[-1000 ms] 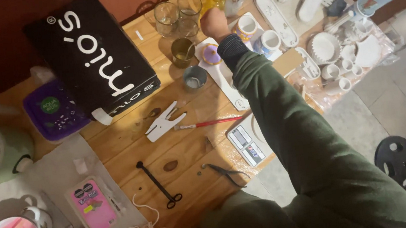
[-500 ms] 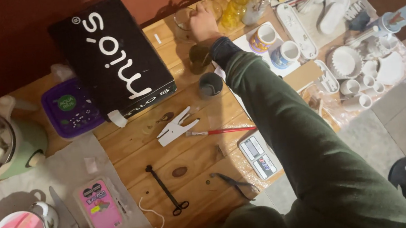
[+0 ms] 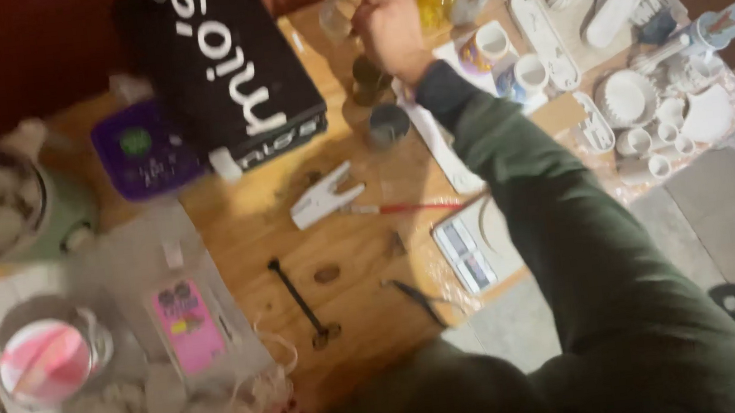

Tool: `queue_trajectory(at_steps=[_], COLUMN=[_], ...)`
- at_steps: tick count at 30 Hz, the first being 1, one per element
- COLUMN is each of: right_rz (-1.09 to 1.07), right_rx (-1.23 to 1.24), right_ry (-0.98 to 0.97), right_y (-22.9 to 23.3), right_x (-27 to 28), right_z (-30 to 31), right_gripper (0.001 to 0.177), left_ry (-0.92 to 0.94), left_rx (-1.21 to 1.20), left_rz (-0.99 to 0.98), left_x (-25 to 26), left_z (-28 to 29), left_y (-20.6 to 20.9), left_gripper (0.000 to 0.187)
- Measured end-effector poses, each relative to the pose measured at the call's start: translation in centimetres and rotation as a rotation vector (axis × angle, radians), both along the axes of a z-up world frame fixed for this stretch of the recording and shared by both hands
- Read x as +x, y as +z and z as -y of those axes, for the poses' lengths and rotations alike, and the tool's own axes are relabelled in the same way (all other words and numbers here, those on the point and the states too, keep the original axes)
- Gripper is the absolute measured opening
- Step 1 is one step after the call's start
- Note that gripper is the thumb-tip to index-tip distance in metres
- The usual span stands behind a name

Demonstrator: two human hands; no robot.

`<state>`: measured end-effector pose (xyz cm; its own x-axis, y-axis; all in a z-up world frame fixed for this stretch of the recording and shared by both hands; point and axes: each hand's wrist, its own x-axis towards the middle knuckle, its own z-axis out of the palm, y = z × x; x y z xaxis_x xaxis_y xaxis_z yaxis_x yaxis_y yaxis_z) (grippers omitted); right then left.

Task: Preparing candle wicks by attaching metal sustainers and measuring lengths at a workbench.

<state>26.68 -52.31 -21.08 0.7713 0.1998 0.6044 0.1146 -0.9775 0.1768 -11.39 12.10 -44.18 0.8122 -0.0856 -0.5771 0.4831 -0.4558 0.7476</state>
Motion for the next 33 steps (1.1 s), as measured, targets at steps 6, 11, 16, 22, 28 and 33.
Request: queue_trajectory(at_steps=[6, 11, 16, 22, 28, 33], right_rz=[-0.189, -0.399, -0.493, -0.461, -0.397, -0.439], right_rx=[0.124, 0.245, 0.214, 0.085, 0.077, 0.511], right_ry=[0.068, 0.245, 0.24, 0.196, 0.073, -0.218], right_y=[6.3, 1.6, -3.1, -3.8, -3.4, -5.7], right_x=[-16.0, -25.0, -28.9, -28.4, -29.9, -33.5], right_z=[-10.2, -18.2, -21.9, -23.0, -24.9, -30.2], right_gripper=[0.01, 0.021, 0.021, 0.026, 0.021, 0.025], left_ry=[-0.167, -0.203, -0.175, -0.256, -0.415, -0.656], left_rx=[-0.132, -0.265, -0.267, -0.144, -0.04, 0.16], left_rz=[0.156, 0.155, 0.146, 0.395, 0.79, 0.991], left_x=[4.5, 6.4, 5.7, 8.4, 11.3, 13.1], left_z=[4.0, 4.8, 2.0, 1.0, 5.7, 9.1], left_y=[11.0, 13.9, 13.9, 14.3, 18.0, 14.1], left_gripper=[0.022, 0.02, 0.022, 0.016, 0.017, 0.026])
